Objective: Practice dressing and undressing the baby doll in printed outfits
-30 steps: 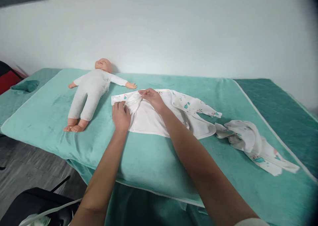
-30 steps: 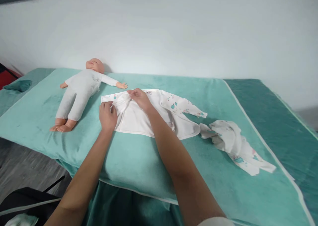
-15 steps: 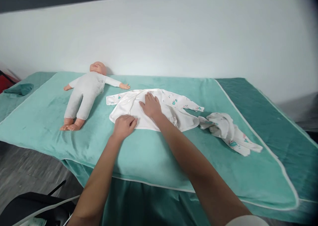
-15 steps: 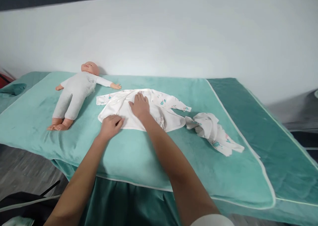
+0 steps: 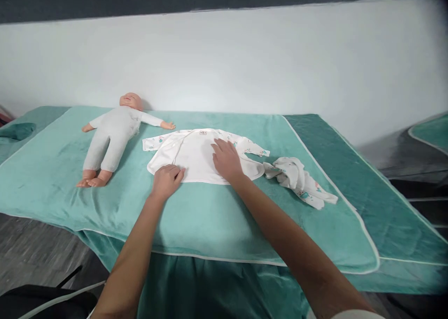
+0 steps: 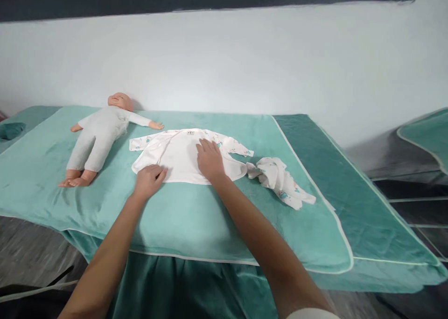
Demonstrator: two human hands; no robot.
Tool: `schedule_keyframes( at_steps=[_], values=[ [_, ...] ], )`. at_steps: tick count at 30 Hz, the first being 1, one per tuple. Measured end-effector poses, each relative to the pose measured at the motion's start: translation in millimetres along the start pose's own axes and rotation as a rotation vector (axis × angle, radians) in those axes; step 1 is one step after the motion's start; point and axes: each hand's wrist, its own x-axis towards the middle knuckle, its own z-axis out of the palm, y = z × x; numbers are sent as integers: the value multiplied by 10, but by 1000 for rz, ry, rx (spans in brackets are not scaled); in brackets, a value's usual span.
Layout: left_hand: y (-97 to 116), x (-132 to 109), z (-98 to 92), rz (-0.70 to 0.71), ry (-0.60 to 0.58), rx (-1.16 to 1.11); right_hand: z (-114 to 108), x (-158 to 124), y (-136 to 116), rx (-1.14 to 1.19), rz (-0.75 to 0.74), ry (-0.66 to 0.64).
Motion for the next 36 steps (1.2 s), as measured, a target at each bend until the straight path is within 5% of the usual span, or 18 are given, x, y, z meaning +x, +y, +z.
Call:
schedule_keyframes(
  at_steps=[2, 6, 11, 15, 19, 24, 30, 36],
  values=[
    [1, -1, 4, -5, -6, 0, -115, -115, 253, 47, 104, 138],
    [67, 32, 15, -78, 73, 87, -291, -261, 921, 54, 551, 381],
    [363, 190, 96, -51, 110, 86, -408, -300, 1297, 31, 895, 87],
    [798, 463, 288, -47, 18, -168, -423, -239, 1332, 270, 799, 86],
    [1245, 833, 528, -91, -140, -479, -408, -183, 1410, 452, 727, 340],
    [1494, 1103, 699, -121, -182, -601, -351, -203, 1505, 304, 569, 619],
    [1451, 1089, 706, -152, -149, -679, -159, -184, 1487, 155, 592, 407],
    [1399, 1133, 786, 21, -134, -735, -299, -266, 1113, 278, 378, 319]
  ],
)
